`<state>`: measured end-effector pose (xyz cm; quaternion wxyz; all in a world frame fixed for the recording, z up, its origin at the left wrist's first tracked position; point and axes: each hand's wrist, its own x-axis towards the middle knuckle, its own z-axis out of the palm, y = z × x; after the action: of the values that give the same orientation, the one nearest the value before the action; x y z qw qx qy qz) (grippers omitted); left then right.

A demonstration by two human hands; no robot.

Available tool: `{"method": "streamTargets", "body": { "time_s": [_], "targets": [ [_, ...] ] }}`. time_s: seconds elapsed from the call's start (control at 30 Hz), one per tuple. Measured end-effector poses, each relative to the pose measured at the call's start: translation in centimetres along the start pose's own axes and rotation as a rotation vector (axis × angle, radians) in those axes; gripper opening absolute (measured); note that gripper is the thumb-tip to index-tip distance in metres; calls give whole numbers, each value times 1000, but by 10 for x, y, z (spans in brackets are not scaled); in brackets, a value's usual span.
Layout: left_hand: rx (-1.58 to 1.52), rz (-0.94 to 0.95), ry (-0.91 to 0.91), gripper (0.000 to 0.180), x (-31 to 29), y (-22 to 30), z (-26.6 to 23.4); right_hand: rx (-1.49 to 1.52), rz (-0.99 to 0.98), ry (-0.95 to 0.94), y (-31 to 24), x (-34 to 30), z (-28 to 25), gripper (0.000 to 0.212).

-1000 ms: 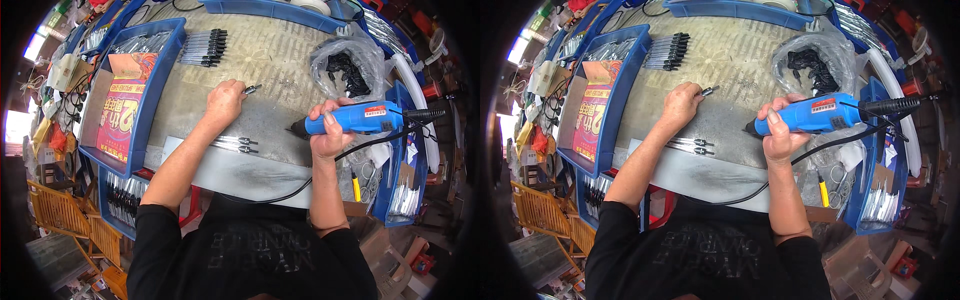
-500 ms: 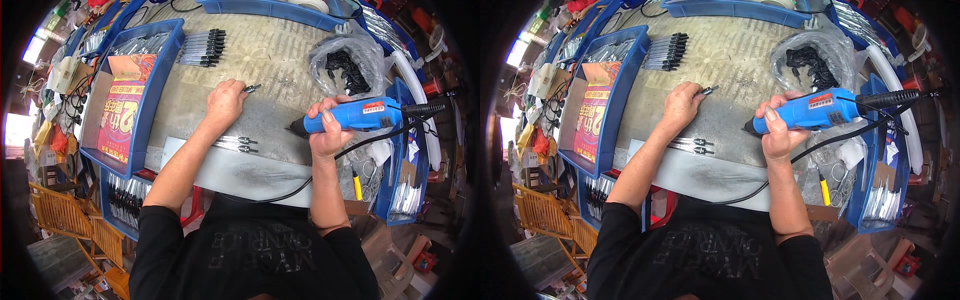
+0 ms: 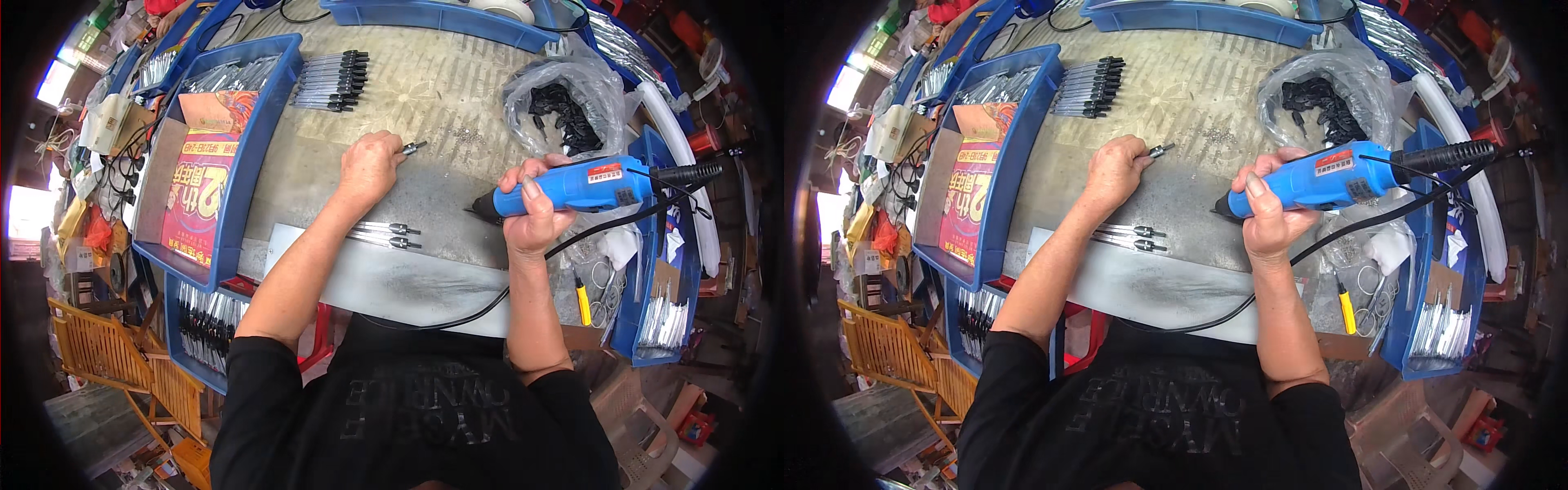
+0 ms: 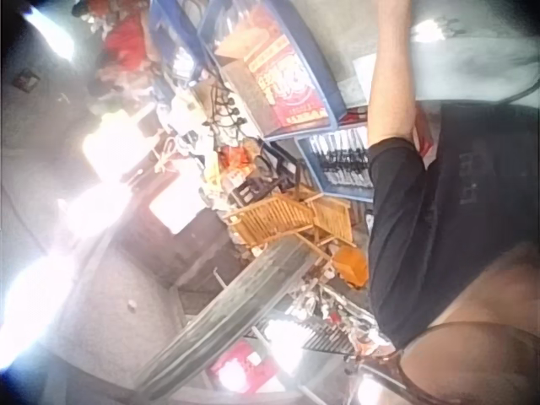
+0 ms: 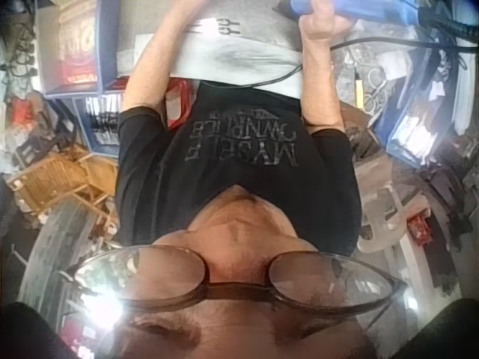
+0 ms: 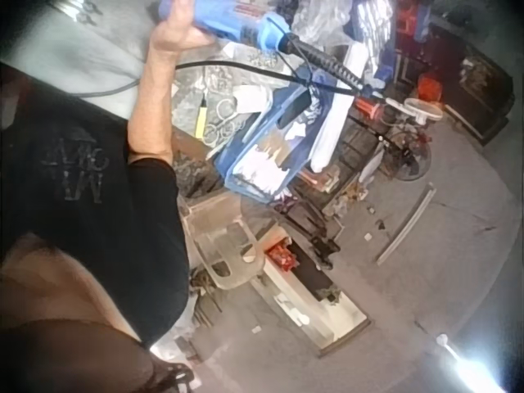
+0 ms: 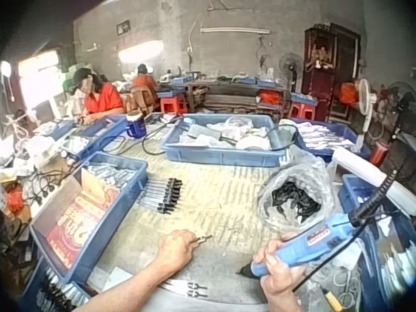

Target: The person processes small electronic components on a workbench using an electric screwdriver to manipulate screws into a workpiece.

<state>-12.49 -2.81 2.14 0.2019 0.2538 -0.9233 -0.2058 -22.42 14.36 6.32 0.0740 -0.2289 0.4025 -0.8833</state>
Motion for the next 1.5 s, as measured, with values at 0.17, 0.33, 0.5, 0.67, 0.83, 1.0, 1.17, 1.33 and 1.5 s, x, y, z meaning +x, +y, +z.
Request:
{"method": "streamTargets", "body": {
  "time_s": [0.17,0.33,0.5,0.67,0.83,1.0,1.17,1.33,1.5],
  "targets": [
    [-50,-7,-26,11,0,-2,-3,-5,-2,1,-1,0,1,43],
    [-94,-88,73,10,0,-5,-1,-15,5,6,-3,1,1,42],
    [-37,-62,46,10,0,-2,-1,-8,10,4,-2,1,0,43],
    [29,-59,24,10,-2,1,0,5,23,6,-2,1,1,44],
    [47,-106,-14,11,1,5,0,6,17,-1,-1,0,-1,44],
    [74,-76,12,10,0,6,1,4,17,9,-4,-1,1,43],
    [69,-49,54,10,-1,5,3,-2,-3,-20,-2,0,5,43],
    [90,-43,71,9,-3,3,5,-13,-7,-78,0,5,24,42],
    [73,-32,78,9,-4,3,6,-21,-8,-158,12,17,49,40]
  ]
}}
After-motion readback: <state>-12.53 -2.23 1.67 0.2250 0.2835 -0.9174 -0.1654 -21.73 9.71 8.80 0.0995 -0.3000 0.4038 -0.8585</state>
